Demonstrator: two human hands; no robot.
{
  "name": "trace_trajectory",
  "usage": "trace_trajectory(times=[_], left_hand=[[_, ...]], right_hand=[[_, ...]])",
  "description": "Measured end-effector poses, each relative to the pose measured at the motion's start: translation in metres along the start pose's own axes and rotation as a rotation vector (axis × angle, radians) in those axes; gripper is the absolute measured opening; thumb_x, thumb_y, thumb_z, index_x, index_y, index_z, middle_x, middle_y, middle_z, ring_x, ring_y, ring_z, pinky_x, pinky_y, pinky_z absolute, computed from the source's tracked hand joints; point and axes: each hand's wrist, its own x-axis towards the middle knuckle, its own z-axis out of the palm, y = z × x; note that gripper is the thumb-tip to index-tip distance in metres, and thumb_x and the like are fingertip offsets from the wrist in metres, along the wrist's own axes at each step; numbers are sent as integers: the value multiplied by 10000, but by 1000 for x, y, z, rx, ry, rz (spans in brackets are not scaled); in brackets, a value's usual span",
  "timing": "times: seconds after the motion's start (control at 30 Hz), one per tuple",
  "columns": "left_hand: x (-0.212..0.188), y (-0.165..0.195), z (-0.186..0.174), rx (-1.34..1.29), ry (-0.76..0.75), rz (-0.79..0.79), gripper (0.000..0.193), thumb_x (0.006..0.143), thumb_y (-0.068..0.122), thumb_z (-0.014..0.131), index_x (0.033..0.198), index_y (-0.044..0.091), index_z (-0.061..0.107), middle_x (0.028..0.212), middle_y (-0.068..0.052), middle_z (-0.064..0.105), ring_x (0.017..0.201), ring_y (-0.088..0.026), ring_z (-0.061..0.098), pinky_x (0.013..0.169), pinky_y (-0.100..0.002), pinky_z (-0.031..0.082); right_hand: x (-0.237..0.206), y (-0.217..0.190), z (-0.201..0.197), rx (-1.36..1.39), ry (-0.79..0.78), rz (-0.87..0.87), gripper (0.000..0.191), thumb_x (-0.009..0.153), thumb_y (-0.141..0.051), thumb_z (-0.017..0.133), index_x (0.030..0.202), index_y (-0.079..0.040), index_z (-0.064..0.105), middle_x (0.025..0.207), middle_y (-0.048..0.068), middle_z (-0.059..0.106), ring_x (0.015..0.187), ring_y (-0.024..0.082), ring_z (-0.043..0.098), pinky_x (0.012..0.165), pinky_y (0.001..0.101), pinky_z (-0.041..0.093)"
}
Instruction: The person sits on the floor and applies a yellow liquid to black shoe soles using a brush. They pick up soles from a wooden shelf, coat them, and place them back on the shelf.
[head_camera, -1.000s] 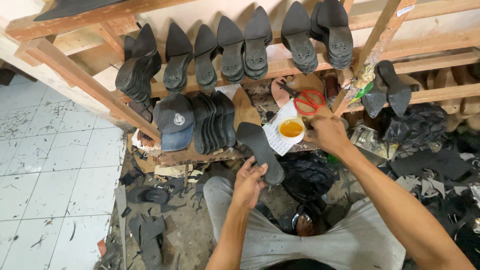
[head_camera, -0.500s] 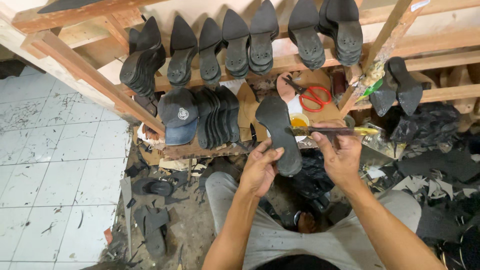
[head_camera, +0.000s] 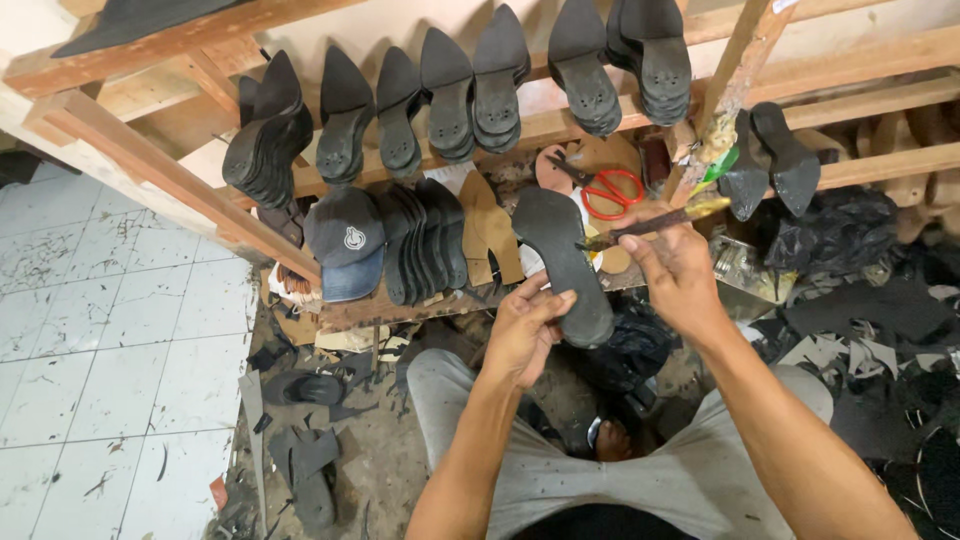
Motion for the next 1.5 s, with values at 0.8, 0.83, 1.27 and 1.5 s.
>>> trace_trajectory(times=[0.8,0.83,1.27,1.5], left_hand=[[25,-40,1,47,448,339,334,859,-17,730,1115,66,533,1027,-62,683,844,-123,660,667,-294,551],[25,-41,-2,95,469,350,346,869,-23,733,1138,59,532,1041,-65,685,852,-123,648,665,-283,518],[8,4,-14,428,409,424,452,814,-33,743,1215,6,538,1048,-79,705,897,-121,681,787,-249,557],[14,6,-2,364,111,139,428,845,-44,746,1244,-64,593,1067,-107,719,933,-127,681,845,-256,560]], right_hand=[[-52,-2,14,-286,-13,-29,148,917,-36,681,1064,-55,686,1060,120,692,1045,324,605,953,423,435],[-53,-2,14,-270,-45,-34,151,912,-38,684,1063,-54,688,1064,116,697,1062,319,611,971,425,431],[-47,10,7,368,151,278,179,959,6,682,1137,-10,697,1133,32,668,1049,114,623,954,265,493],[-20,-8,-12,-2,48,60,143,978,4,672,1119,-18,676,1126,86,652,1066,206,629,972,321,487]])
